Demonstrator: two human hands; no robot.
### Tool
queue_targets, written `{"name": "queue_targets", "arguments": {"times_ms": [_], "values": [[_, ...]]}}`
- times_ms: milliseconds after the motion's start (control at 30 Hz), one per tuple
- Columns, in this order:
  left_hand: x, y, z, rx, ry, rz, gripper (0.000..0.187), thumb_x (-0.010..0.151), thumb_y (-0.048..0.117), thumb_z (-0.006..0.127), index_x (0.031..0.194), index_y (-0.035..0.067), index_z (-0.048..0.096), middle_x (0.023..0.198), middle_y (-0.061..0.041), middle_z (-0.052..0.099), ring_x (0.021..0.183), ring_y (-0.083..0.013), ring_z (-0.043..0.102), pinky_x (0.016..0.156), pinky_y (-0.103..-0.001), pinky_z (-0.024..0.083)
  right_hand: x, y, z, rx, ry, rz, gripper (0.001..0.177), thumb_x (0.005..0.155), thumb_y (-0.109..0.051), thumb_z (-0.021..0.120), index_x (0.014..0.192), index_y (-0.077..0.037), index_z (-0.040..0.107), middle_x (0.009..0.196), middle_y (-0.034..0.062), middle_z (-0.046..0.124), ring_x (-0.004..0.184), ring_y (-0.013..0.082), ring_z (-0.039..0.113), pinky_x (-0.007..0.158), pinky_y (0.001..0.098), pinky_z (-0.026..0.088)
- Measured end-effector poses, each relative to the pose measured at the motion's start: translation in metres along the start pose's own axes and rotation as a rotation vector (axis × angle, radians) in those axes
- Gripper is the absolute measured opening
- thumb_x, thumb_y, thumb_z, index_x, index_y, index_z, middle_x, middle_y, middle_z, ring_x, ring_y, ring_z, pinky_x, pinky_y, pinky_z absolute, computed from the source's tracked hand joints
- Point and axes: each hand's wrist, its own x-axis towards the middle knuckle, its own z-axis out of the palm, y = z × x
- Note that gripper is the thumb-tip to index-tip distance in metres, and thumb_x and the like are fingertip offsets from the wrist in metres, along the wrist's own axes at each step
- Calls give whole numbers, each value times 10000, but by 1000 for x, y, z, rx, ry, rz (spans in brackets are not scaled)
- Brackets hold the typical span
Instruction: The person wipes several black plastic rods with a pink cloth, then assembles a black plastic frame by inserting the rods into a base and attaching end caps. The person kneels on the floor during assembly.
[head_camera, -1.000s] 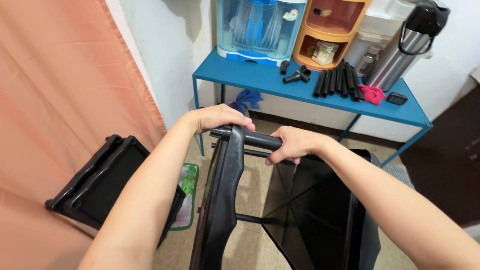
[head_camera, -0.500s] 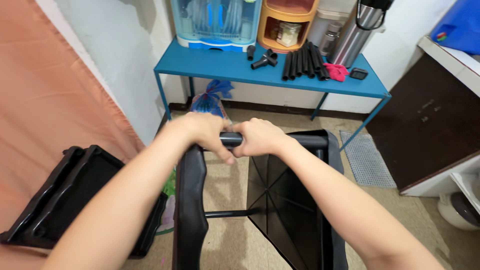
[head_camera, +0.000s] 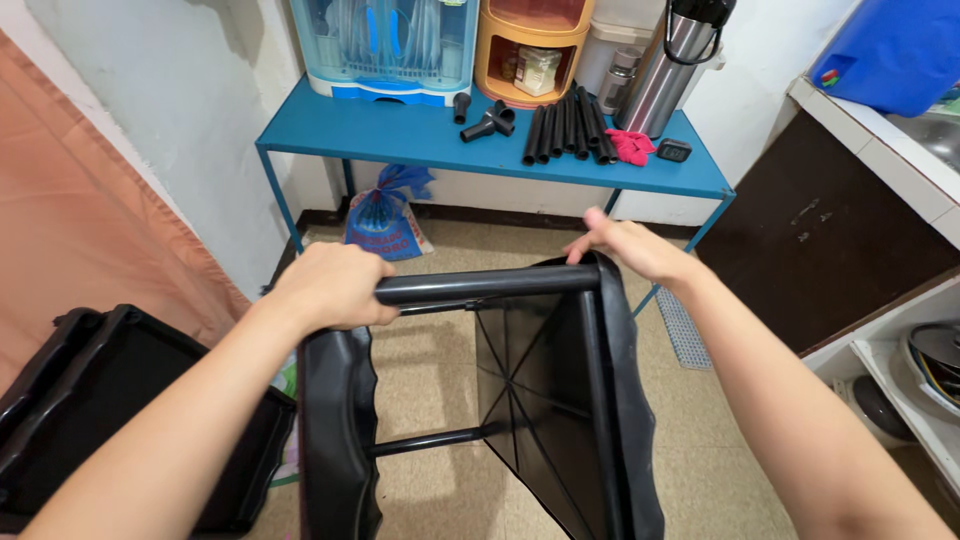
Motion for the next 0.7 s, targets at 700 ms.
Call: {"name": "queue_targets", "arguments": {"times_ms": [700], "values": [[32,-3,16,-727,226,-146,638,893,639,544,1264,170,764,1203,-83,788,1125,-246,735,971,-361,537,78,66,28,975,79,-350,567,1047,-420,425,681,-23,599,664,157,623,698,296,605,928,392,515]]}}
